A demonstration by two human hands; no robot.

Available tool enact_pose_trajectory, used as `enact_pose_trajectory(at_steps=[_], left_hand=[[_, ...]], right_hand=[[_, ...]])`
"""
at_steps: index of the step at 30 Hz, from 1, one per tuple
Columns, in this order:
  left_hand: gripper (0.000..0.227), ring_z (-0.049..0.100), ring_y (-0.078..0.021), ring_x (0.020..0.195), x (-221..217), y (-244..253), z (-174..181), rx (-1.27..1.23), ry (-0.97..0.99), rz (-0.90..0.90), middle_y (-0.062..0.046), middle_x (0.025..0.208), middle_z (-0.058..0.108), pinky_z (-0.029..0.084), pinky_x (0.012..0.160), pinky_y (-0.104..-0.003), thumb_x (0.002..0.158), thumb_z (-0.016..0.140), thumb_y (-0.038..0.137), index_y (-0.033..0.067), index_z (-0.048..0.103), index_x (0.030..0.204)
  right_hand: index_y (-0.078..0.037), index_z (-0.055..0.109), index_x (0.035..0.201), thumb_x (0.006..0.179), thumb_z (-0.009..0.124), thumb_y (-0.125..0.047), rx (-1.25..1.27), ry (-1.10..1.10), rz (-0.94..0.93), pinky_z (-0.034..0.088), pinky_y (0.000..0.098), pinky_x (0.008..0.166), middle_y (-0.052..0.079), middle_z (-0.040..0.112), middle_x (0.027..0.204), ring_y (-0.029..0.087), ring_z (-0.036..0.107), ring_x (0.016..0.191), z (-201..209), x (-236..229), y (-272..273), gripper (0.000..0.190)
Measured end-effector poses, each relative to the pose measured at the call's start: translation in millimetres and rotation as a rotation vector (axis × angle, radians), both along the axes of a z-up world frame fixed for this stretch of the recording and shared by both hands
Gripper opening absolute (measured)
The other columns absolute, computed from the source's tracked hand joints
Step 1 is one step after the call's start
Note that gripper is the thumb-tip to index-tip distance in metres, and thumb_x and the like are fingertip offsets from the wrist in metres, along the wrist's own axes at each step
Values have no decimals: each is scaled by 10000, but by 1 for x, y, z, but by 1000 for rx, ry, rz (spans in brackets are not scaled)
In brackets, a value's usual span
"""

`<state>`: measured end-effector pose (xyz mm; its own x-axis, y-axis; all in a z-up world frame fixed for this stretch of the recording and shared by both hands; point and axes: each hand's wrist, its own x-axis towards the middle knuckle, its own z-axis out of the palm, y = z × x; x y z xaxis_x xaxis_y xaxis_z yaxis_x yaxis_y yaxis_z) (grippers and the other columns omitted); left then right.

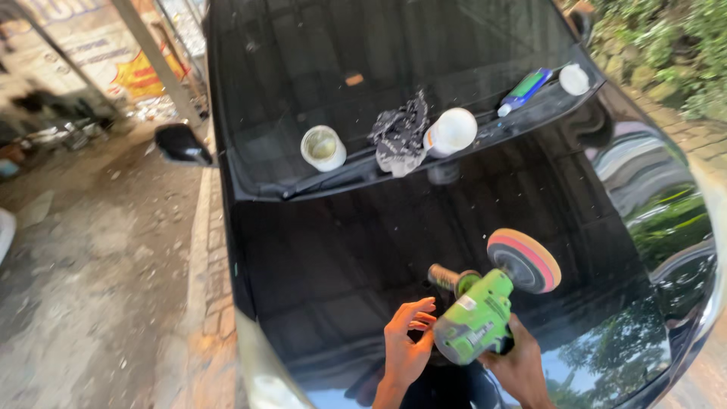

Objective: The person wipes a black car hood with a cloth after using a buffer, moving the cloth in repeated circular and linear motions across the surface.

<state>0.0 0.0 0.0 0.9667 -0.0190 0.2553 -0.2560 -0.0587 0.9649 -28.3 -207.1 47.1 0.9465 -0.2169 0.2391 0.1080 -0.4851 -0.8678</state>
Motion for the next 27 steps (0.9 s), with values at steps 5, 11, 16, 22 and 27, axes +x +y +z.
enact_pose_trajectory(at_steps=[5,11,16,22,27], left_hand=[[784,711,-144,1031,58,-11,87,72,-27,-236,-80,1169,739,553,843,-252,670,665,-4,85,598,1446],[829,676,-291,1076,134,-59,123,234,-118,-179,-153,1232,672,544,900,-370,660,888,221,27,559,1395],[883,609,-376,1205,214,-130,107,449,-162,-56,-197,1298,632,500,994,-442,657,945,285,29,542,1400],[944,550,-375,1261,328,-216,101,578,-223,157,-186,1337,585,479,1020,-425,675,916,193,-22,423,1451],[914,531,-393,1285,400,-239,80,566,-307,255,-199,1361,572,471,1034,-433,701,898,122,-31,405,1456]], right_hand=[[-131,657,1155,582,886,-182,-212,82,-177,579,424,755,148,765,878,343,752,862,49,73,-3,618],[-164,679,1151,598,884,-234,-393,-130,-212,568,453,719,140,752,852,372,731,819,70,150,-42,594],[-181,674,1130,628,862,-227,-546,-98,-228,561,467,702,126,740,822,369,724,804,64,228,-103,538],[-175,660,1182,685,816,-183,-603,-171,-246,557,483,718,125,735,857,370,721,813,57,357,-166,521],[-154,666,1184,654,840,-196,-598,-237,-206,547,511,730,92,750,1022,391,710,888,37,446,-188,560]])
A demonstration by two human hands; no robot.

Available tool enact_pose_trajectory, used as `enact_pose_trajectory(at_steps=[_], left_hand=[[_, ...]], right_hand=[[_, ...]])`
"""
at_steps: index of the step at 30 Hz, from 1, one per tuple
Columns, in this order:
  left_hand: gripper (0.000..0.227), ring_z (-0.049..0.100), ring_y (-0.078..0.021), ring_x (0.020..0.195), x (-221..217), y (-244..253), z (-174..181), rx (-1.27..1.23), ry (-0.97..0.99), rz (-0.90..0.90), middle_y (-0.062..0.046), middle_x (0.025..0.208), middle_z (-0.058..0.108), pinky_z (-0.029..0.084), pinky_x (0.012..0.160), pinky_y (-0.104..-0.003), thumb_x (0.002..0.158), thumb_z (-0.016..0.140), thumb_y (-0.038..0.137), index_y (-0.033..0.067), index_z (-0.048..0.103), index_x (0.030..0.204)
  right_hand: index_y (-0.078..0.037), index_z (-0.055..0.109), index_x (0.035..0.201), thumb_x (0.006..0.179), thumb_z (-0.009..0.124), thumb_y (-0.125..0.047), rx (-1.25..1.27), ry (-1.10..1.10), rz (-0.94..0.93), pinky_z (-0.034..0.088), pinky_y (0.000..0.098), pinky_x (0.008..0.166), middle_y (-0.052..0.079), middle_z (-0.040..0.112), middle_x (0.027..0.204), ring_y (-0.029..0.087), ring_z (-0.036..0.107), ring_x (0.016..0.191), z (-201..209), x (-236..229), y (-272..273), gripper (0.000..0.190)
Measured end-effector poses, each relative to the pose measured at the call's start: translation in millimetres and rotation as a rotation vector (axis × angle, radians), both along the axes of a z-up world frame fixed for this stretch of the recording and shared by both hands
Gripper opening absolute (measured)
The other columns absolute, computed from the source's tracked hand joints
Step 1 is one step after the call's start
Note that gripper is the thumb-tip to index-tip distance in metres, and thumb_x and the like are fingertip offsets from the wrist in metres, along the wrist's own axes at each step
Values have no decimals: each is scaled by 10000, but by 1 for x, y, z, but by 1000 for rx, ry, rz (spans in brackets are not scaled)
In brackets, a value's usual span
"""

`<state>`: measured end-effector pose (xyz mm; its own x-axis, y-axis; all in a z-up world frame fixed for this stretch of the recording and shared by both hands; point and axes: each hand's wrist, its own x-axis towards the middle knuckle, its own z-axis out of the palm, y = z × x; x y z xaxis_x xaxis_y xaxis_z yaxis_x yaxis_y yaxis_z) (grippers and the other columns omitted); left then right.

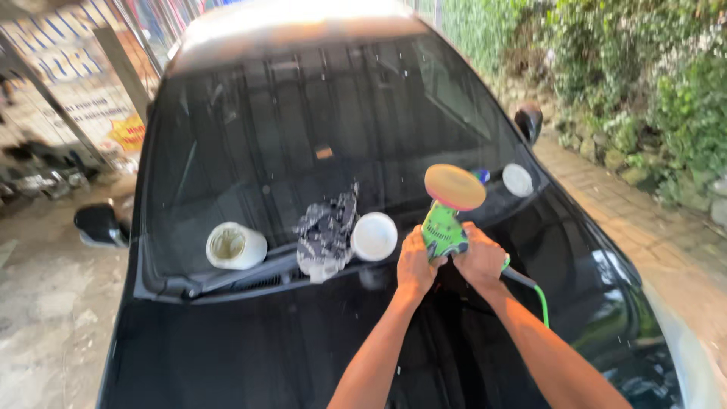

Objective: The person wipes a black car hood with a cloth after using a buffer, moving the cloth in repeated circular and linear motions across the surface.

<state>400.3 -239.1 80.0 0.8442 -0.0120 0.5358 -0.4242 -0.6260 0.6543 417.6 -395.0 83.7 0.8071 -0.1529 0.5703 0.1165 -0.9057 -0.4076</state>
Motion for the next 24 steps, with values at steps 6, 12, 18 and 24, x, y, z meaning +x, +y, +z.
enact_pose_trajectory(at_steps=[6,12,18,24], left_hand=[[905,495,-407,1320,74,-12,-19,30,26,65,-212,1411,531,462,1040,-445,714,879,104,-33,374,1453],[890,470,-430,1335,104,-7,-54,-30,64,107,-238,1428,497,477,1029,-449,773,859,127,-29,334,1474],[953,458,-456,1305,108,-9,-77,-8,24,157,-247,1382,483,476,1011,-476,740,881,160,-22,294,1468],[926,488,-440,1277,113,-9,-82,24,108,171,-219,1373,508,488,1003,-470,751,883,217,6,326,1460]], right_hand=[[-141,644,1251,641,860,-215,59,9,69,568,481,786,97,740,1114,381,713,940,-26,82,-9,652],[-135,623,1255,647,865,-189,77,-1,223,558,476,768,100,738,1084,365,712,935,-63,125,-7,656],[-121,604,1234,654,870,-207,27,-17,319,558,466,803,127,724,1092,368,703,974,-72,138,-8,644],[-141,551,1355,615,864,-175,11,64,367,554,466,852,186,694,1159,389,684,1030,-57,132,-13,804]])
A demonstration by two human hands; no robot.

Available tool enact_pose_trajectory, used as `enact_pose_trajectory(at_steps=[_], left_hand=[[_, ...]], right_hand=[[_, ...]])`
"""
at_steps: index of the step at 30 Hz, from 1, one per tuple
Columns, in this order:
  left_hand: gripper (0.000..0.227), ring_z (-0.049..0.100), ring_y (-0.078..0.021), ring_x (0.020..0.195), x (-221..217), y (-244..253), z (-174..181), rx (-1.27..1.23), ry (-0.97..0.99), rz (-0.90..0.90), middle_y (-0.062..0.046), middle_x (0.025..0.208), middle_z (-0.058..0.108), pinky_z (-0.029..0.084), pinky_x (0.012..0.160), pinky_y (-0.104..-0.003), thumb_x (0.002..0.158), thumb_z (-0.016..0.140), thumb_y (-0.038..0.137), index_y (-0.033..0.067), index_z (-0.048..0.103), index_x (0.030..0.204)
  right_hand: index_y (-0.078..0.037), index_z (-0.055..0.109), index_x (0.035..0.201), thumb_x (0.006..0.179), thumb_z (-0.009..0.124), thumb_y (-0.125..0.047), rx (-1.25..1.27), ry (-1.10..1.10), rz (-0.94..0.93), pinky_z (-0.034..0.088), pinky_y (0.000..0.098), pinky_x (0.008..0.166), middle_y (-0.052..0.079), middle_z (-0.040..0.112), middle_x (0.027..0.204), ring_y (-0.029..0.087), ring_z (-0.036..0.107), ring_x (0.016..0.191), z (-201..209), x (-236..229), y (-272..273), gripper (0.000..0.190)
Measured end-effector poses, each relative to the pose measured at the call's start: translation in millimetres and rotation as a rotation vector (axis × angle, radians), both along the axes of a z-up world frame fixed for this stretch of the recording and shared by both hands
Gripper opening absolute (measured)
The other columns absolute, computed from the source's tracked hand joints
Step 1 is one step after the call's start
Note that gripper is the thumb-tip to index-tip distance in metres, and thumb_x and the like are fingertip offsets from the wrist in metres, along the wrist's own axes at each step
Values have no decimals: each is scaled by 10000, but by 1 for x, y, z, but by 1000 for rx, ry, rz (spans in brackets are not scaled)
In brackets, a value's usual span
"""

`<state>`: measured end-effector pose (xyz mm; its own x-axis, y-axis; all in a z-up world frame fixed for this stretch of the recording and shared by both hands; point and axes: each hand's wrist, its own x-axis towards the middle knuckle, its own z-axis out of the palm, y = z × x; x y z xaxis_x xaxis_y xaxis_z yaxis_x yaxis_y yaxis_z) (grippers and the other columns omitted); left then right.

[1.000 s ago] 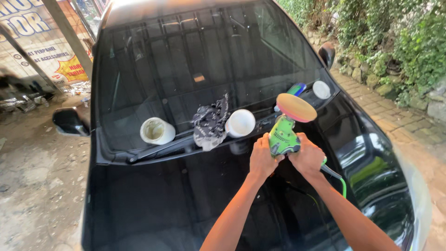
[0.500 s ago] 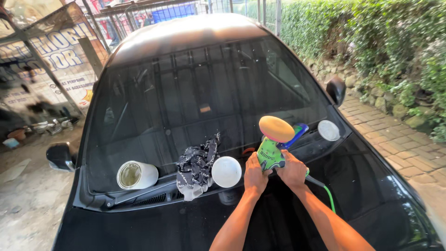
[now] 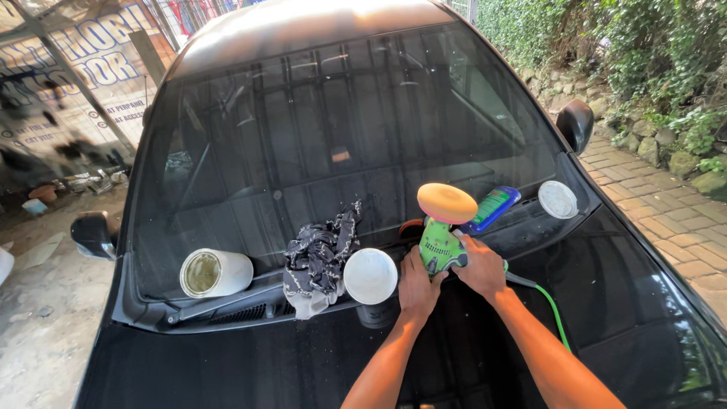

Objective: The person wipes a black car hood with a cloth after using a buffer, moving the cloth in repeated circular and linear motions across the surface.

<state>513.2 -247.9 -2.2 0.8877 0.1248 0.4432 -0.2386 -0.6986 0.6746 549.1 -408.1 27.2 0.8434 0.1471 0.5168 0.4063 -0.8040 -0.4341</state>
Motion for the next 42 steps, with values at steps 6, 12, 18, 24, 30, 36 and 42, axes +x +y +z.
enact_pose_trajectory(at_steps=[6,12,18,24,30,36,42], left_hand=[[874,437,-487,1276,-48,-1,15,8,-111,9,-311,1452,420,421,1042,-488,772,847,109,-73,336,1458],[169,690,-304,872,-178,56,45,101,-553,-371,-103,894,714,549,856,-444,710,712,68,66,691,877],[516,546,-390,1113,-105,174,65,302,-536,481,-220,1170,664,438,884,-499,720,747,174,-1,684,1202],[98,638,-337,1059,-41,229,80,306,-407,336,-79,989,731,446,918,-519,788,739,114,76,762,876],[196,657,-282,844,-91,222,186,-190,-641,254,-147,926,695,515,775,-389,1050,587,173,1,681,1062],[272,483,-77,743,-232,198,289,-423,-602,108,-32,792,588,434,676,-272,1086,583,247,-3,654,1004],[286,479,-44,688,-351,177,293,-267,-492,56,-7,732,606,419,604,-265,993,713,235,-20,674,871]], right_hand=[[-123,500,1393,617,850,-170,-41,-65,65,494,474,963,176,651,1242,383,613,1177,23,-18,-1,852],[-11,556,1359,709,807,-171,62,-459,10,476,484,955,193,634,1237,396,604,1113,34,-57,-15,715],[0,561,1233,798,794,-70,219,-704,80,475,480,968,185,621,1161,374,587,1073,45,-105,23,498],[-52,594,1141,765,779,-31,186,-728,345,493,435,868,130,639,1041,329,617,964,78,-151,85,420],[-42,596,1156,808,802,-21,240,-674,461,505,406,851,94,643,1014,288,628,941,112,-203,105,405],[-26,503,1300,774,861,-110,520,-389,636,533,361,892,125,607,1185,262,625,1056,156,-275,129,642],[-15,412,1501,713,857,-142,762,207,1165,345,365,1149,121,488,1466,233,448,1389,149,-347,143,914]])
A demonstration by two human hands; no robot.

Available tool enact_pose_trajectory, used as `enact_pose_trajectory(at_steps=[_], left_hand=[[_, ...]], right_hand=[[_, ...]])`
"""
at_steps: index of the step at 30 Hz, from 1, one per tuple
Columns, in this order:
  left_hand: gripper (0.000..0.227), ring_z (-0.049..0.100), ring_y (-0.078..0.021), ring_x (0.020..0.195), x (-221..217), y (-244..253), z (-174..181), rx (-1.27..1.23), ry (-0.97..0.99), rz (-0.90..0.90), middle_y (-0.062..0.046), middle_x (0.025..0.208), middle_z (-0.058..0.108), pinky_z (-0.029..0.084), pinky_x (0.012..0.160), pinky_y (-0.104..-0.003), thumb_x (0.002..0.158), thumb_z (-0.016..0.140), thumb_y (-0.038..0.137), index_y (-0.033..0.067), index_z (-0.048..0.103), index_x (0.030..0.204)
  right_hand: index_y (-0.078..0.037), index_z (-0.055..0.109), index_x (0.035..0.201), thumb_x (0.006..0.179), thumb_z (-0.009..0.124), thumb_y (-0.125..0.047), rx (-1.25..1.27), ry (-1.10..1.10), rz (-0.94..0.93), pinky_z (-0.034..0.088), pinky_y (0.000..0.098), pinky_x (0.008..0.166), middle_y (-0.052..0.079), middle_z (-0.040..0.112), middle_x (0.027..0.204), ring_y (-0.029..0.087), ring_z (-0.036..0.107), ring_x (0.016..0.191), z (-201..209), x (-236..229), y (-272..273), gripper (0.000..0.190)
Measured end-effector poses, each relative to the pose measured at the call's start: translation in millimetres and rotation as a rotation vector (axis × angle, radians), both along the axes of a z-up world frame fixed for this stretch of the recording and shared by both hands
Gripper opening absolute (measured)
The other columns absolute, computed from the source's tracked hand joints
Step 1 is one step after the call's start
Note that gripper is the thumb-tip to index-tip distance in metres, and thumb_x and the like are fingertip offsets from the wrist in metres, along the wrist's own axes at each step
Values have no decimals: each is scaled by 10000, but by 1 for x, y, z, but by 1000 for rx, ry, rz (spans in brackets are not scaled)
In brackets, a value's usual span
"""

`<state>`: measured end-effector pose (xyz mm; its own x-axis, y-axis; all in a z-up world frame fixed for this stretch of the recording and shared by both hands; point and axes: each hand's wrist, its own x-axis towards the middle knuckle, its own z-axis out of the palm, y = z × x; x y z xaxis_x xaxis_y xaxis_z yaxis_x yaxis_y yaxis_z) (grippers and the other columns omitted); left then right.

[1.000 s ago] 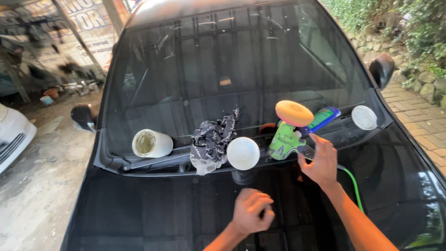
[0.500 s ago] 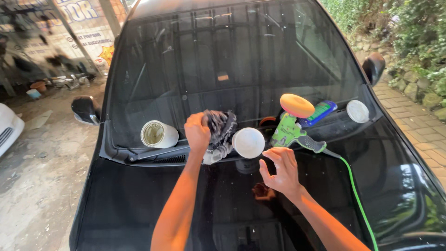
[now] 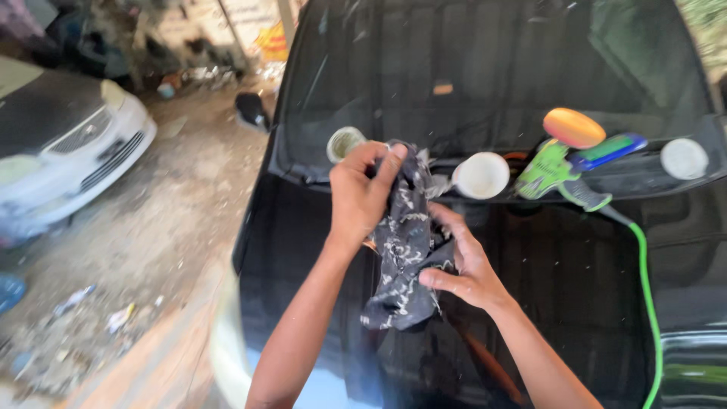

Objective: The person wipes a black car hood with a cloth after using a buffer, moving the cloth in repeated circular and linear motions across the surface.

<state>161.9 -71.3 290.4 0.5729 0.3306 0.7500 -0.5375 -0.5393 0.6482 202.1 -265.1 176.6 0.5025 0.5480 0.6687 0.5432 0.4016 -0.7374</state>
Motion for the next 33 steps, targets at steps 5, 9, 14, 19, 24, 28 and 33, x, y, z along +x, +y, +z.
enact_pose_trajectory(at_steps=[5,9,14,19,24,28,33], left_hand=[[291,521,-52,620,-44,28,-107,-176,398,158,-62,640,653,473,571,-278,965,733,250,-18,719,853],[294,729,-183,759,-83,56,-209,-213,598,209,-127,822,757,553,682,-333,940,715,297,14,733,1022],[396,693,-350,1104,-132,65,-297,-221,600,394,-190,1184,727,526,941,-418,995,604,325,34,660,1258],[447,636,-391,1223,-188,47,-332,-399,527,458,-221,1311,666,489,1027,-440,1031,540,313,-8,608,1335],[559,320,-398,1485,-251,32,-353,-56,789,431,-219,1569,407,262,1187,-512,1024,531,358,30,492,1475],[654,231,-379,1524,-312,49,-377,-89,927,349,-202,1639,295,206,1207,-503,1015,524,426,41,407,1531],[695,199,-365,1543,-324,97,-381,-204,988,354,-184,1652,272,185,1223,-479,1009,485,466,65,356,1562]], right_hand=[[-46,684,1286,759,874,-162,-396,306,-124,495,340,1030,92,722,1170,209,654,1145,-77,-35,-1,572],[-120,568,1386,689,789,-155,-688,372,-430,540,363,957,60,697,1238,218,694,1080,-120,-52,2,732],[-128,584,1388,816,801,-330,-628,-90,-867,458,454,1123,152,641,1397,340,566,1325,-143,-102,26,644],[-189,487,1496,796,715,-584,-1037,-218,-955,168,780,1028,235,341,1591,458,249,1484,-180,-151,106,836],[-136,361,1530,869,618,-469,-1062,-582,-749,117,813,1119,236,287,1607,404,228,1507,-262,-273,136,784],[-200,411,1545,778,679,-470,-1123,-541,-265,114,866,1031,226,275,1638,410,219,1486,-295,-324,99,857],[-197,425,1557,909,523,-522,-1042,-265,-1047,46,760,1148,198,257,1669,433,146,1551,-226,-168,115,731]])
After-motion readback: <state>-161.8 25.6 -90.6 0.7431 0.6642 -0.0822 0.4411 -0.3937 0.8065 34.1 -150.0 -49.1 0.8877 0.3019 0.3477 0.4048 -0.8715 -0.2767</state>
